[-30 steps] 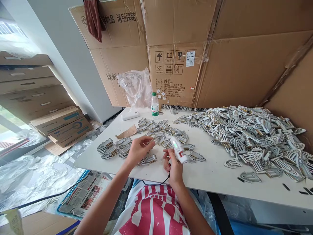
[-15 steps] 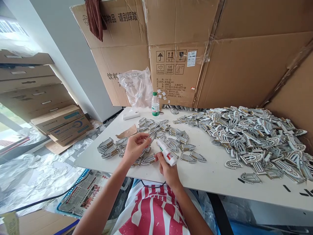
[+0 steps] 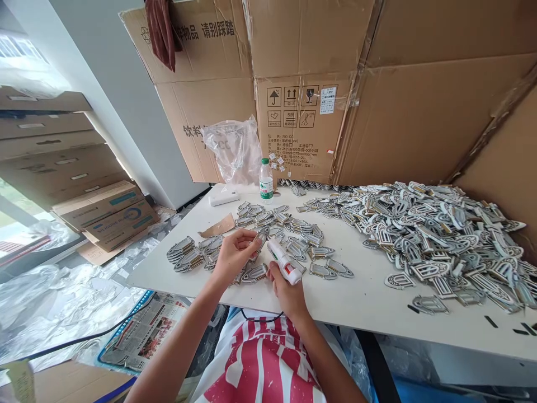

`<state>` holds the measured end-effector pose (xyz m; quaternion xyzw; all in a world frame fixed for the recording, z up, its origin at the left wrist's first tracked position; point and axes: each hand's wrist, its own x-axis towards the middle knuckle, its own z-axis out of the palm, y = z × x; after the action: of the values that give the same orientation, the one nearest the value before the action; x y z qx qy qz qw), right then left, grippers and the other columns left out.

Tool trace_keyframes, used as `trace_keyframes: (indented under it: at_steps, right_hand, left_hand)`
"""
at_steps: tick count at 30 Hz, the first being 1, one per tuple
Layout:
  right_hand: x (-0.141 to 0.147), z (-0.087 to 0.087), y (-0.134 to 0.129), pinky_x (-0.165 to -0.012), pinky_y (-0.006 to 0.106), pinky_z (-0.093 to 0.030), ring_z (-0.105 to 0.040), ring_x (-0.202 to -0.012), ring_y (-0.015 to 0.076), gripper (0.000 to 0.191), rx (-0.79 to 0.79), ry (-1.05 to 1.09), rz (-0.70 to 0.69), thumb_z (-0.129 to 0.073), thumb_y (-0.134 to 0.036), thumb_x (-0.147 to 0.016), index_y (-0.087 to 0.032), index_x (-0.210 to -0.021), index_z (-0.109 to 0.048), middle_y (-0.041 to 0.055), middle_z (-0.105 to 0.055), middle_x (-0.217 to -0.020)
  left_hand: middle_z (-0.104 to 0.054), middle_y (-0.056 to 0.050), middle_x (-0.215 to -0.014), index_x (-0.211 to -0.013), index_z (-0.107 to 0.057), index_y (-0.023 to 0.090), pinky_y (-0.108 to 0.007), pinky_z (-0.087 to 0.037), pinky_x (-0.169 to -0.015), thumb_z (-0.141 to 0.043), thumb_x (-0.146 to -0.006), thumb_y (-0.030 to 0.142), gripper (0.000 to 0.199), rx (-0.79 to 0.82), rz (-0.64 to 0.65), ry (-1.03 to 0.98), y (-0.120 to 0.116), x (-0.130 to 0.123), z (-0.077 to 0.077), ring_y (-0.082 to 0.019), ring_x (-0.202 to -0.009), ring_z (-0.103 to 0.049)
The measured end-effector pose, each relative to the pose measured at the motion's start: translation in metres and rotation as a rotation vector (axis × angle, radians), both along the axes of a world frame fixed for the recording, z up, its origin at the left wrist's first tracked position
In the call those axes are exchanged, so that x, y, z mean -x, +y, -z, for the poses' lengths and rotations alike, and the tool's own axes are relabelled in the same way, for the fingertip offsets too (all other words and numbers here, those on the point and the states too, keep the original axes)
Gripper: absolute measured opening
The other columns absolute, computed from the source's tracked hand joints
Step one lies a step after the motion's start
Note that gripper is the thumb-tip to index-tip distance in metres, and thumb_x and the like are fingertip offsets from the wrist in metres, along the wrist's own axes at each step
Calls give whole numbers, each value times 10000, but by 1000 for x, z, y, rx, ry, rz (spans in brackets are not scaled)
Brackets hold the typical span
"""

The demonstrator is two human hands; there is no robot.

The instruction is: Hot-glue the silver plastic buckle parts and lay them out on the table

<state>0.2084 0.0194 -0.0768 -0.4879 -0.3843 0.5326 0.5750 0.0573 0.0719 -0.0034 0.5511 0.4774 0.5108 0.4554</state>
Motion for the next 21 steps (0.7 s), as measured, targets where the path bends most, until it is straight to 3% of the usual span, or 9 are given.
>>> trace_keyframes:
  at_steps: [11, 17, 21]
  right_hand:
    - [-1, 8, 2, -429, 282, -255, -320, -444, 113, 519, 59, 16, -26, -796, -686, -864, -244, -636, -650, -50, -425, -544]
    - [-2, 8, 3, -404, 273, -229, -323, -407, 90, 534, 4, 24, -47, -766, -681, -896, -232, -637, -638, -19, -564, -587]
    - [-3, 1, 3, -387, 249, -210, -307, -376, 49, 511, -25, 76, -73, -806, -700, -853, -208, -989, -810, 17, -749, -787]
  left_hand:
    - [-753, -28, -700, -968, -761, 184, -289, -589, -606, -917, -813, 470, 361, 5, -5, -1, 0, 0, 0, -181, -620, -711]
    - [-737, -20, -714, -993, -753, 191, -287, -572, -605, -875, -857, 460, 325, -20, 4, 29, 1, 2, 3, -179, -632, -695]
    - [-763, -30, -819, -1020, -752, 209, -299, -543, -648, -802, -922, 424, 242, -177, -16, 185, 4, 7, 4, -185, -695, -687]
